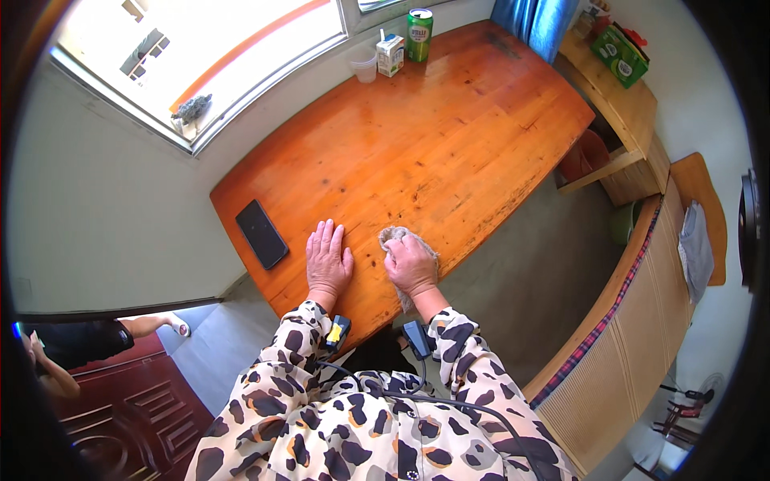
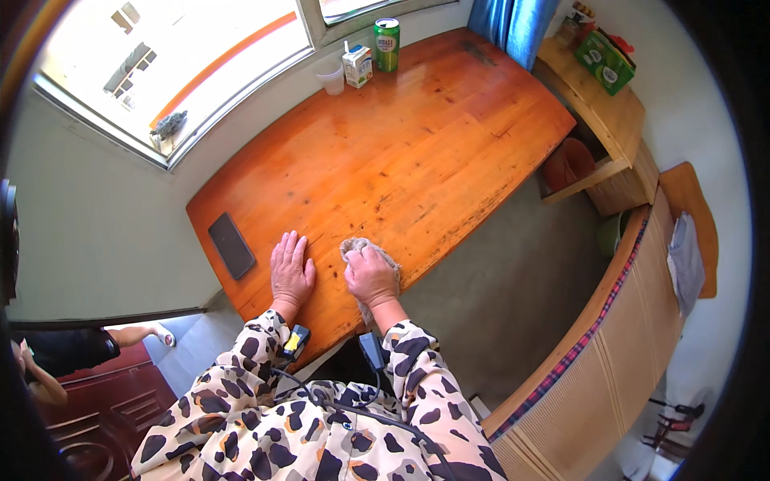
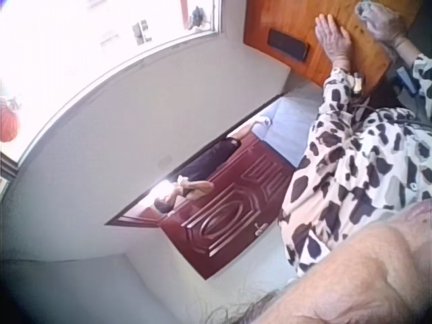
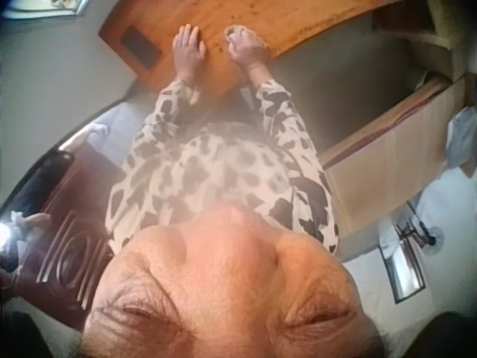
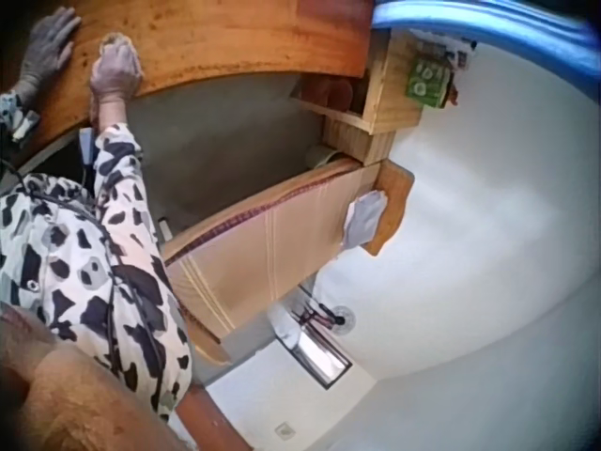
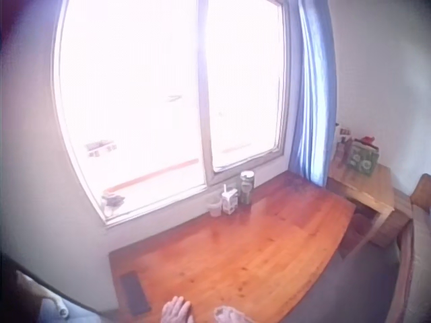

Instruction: The person is wiping a wooden desk using a cloth and a scouring pad.

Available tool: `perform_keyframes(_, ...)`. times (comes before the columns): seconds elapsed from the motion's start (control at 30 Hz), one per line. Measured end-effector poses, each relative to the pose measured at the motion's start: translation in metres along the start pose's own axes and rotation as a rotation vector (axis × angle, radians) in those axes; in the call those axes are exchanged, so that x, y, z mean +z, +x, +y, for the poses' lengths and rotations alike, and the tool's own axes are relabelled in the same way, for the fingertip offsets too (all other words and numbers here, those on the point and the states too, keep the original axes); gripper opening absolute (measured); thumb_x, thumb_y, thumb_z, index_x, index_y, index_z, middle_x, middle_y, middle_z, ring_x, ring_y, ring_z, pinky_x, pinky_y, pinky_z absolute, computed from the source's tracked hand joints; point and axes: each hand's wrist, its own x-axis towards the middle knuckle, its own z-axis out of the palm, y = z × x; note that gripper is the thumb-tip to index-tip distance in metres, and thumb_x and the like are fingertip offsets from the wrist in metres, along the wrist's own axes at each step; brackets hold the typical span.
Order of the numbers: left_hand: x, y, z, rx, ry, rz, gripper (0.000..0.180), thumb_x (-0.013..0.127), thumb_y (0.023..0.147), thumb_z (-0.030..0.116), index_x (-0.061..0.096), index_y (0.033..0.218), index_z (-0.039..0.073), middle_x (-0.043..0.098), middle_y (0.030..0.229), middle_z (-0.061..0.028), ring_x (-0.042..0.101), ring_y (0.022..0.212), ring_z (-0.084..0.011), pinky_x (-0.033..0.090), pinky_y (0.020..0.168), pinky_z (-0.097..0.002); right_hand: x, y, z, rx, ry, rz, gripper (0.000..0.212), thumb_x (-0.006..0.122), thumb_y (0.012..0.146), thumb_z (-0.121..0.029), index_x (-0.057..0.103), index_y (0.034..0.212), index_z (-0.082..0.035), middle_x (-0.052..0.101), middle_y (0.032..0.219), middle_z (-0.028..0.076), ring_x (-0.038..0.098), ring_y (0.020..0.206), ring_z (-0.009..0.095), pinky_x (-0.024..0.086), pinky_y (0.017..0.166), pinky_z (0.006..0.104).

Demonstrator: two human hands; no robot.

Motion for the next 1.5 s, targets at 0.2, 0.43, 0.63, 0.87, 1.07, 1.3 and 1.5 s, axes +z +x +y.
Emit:
perform_keyframes(0.2, -0.002, 0.000, -0.002, -0.001, -0.016, 0.015, 0.051, 0.057, 0.083, 0.022, 0.051, 0.131, 0.007, 0.043, 0.144, -0.0151, 0.036, 0.136, -0.0330, 0.026, 0.113, -0.0464, -0.001, 0.002, -0.001, -0.012, 0.035, -0.005, 0.018, 0.067, 0.073, -0.014, 0.063, 0.090, -0.016, 0.053, 0.081, 0.009, 0.058, 0.075, 0.030, 0.049, 0.067, 0.0415)
perform_keyframes(0.43, -0.002, 0.001, 0.000, -0.012, -0.031, -0.006, 0.052, 0.057, 0.083, 0.022, 0.050, 0.132, 0.007, 0.042, 0.144, -0.0148, 0.034, 0.137, -0.0323, 0.024, 0.114, -0.0460, -0.003, 0.008, 0.009, -0.094, 0.033, -0.069, 0.020, 0.067, 0.072, -0.014, 0.064, 0.091, -0.017, 0.053, 0.081, 0.009, 0.058, 0.078, 0.030, 0.050, 0.068, 0.0410)
perform_keyframes(0.63, -0.006, 0.002, 0.000, -0.027, -0.045, -0.046, 0.053, 0.057, 0.082, 0.023, 0.050, 0.132, 0.007, 0.042, 0.145, -0.0149, 0.034, 0.138, -0.0309, 0.023, 0.115, -0.0455, -0.006, 0.024, 0.029, -0.121, 0.028, -0.101, 0.020, 0.066, 0.072, -0.015, 0.064, 0.091, -0.017, 0.055, 0.082, 0.008, 0.058, 0.081, 0.030, 0.050, 0.069, 0.0406)
perform_keyframes(0.87, -0.010, 0.004, 0.002, -0.033, -0.022, -0.089, 0.054, 0.056, 0.082, 0.024, 0.050, 0.132, 0.006, 0.041, 0.145, -0.0167, 0.033, 0.138, -0.0324, 0.022, 0.115, -0.0460, -0.030, 0.057, 0.090, -0.051, -0.090, -0.134, 0.027, 0.068, 0.075, -0.019, 0.062, 0.101, -0.016, 0.055, 0.090, 0.011, 0.056, 0.090, 0.032, 0.049, 0.079, 0.0417)
perform_keyframes(1.07, -0.009, 0.001, 0.002, -0.031, -0.025, -0.092, 0.055, 0.056, 0.082, 0.023, 0.048, 0.133, 0.006, 0.041, 0.145, -0.0170, 0.033, 0.138, -0.0335, 0.023, 0.114, -0.0473, -0.064, 0.065, 0.103, 0.101, -0.283, -0.214, 0.064, 0.071, 0.075, -0.033, 0.049, 0.132, -0.014, 0.054, 0.120, 0.011, 0.046, 0.114, 0.031, 0.037, 0.097, 0.0474)
perform_keyframes(1.3, -0.011, 0.005, 0.005, -0.041, 0.013, -0.114, 0.056, 0.057, 0.080, 0.020, 0.047, 0.134, 0.006, 0.040, 0.146, -0.0161, 0.033, 0.138, -0.0330, 0.024, 0.114, -0.0475, -0.057, 0.025, 0.071, -0.081, -0.312, -0.311, 0.047, 0.065, 0.080, -0.026, 0.056, 0.125, -0.021, 0.048, 0.132, 0.007, 0.040, 0.125, 0.031, 0.031, 0.102, 0.0503)
perform_keyframes(1.5, -0.010, 0.006, 0.010, -0.058, 0.051, -0.126, 0.058, 0.056, 0.080, 0.014, 0.045, 0.136, 0.008, 0.038, 0.148, -0.0147, 0.030, 0.140, -0.0321, 0.024, 0.115, -0.0466, -0.075, 0.053, 0.139, -0.318, -0.092, -0.249, 0.031, 0.058, 0.083, -0.022, 0.063, 0.114, -0.023, 0.054, 0.125, 0.002, 0.044, 0.123, 0.025, 0.033, 0.100, 0.0447)
